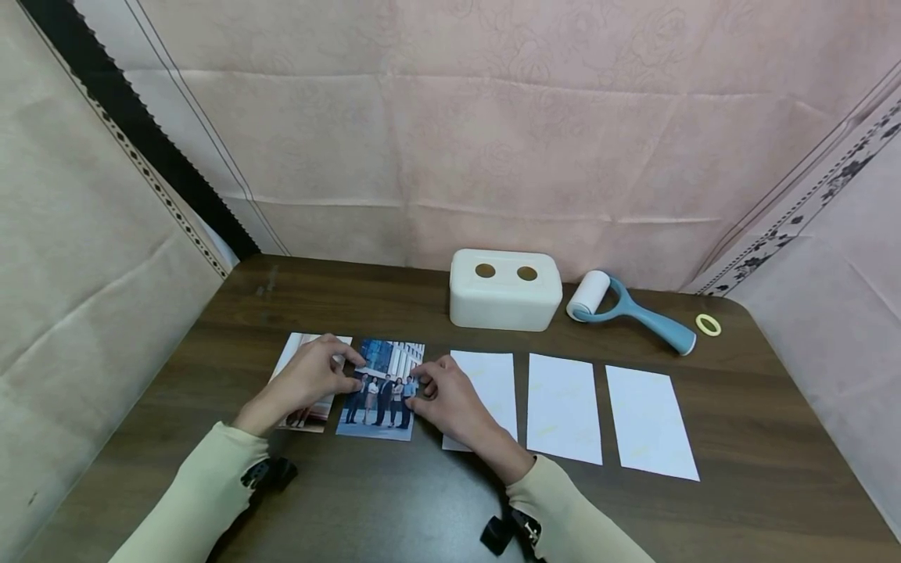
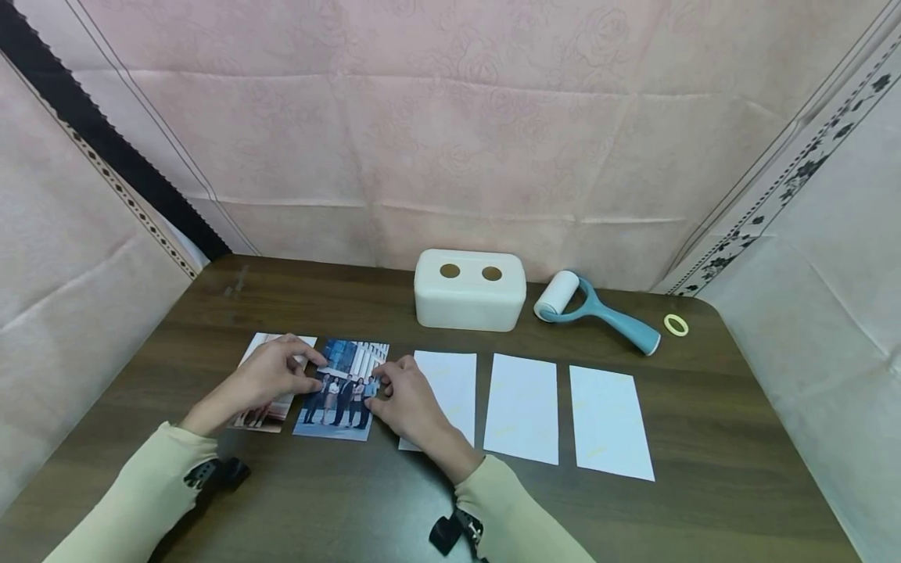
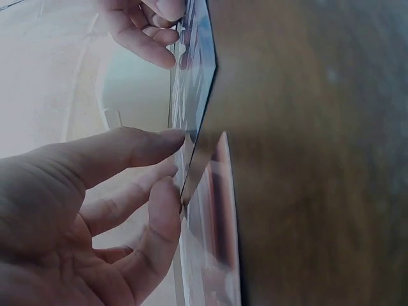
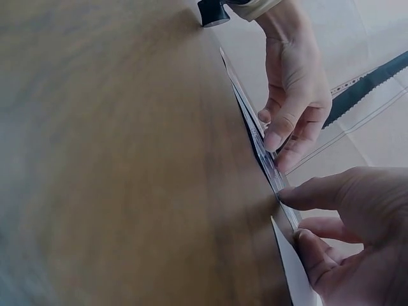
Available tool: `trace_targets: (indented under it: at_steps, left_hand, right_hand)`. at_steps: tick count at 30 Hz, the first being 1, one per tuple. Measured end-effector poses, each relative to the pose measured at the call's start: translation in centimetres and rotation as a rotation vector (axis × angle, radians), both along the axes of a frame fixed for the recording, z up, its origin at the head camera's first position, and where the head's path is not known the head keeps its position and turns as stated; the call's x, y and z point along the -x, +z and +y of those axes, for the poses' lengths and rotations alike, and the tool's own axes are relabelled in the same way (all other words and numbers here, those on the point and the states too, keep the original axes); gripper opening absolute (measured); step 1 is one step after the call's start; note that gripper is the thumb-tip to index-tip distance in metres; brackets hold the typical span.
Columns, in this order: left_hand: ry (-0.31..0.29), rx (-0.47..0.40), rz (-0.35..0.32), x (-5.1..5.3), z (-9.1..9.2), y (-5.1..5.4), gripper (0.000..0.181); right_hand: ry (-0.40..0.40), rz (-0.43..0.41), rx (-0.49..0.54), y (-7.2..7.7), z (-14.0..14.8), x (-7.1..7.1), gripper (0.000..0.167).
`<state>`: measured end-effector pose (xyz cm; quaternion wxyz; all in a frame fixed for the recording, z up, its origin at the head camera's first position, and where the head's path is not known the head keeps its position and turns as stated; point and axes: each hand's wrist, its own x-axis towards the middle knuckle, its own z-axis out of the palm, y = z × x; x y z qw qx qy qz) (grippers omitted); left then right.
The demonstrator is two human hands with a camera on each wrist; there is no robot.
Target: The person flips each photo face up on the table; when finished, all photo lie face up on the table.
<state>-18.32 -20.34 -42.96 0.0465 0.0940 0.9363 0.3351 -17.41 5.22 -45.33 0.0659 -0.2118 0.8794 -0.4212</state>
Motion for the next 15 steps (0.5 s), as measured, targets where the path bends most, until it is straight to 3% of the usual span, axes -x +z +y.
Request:
trace_targets:
  at_steps: [7,15]
  left_hand:
    - [0.011,0.018,0.014,-0.1,-0.1,0.1,0.023]
    - [-0.026,-0.040,0.032,-0.2,0.8,0.7,0.026]
  right_hand:
    - [0.014,-0.004,0.028,0.2,0.2,0.0,0.039]
    - [0.035,-0.006,0.094,1.2,1.3,0.3,0.035]
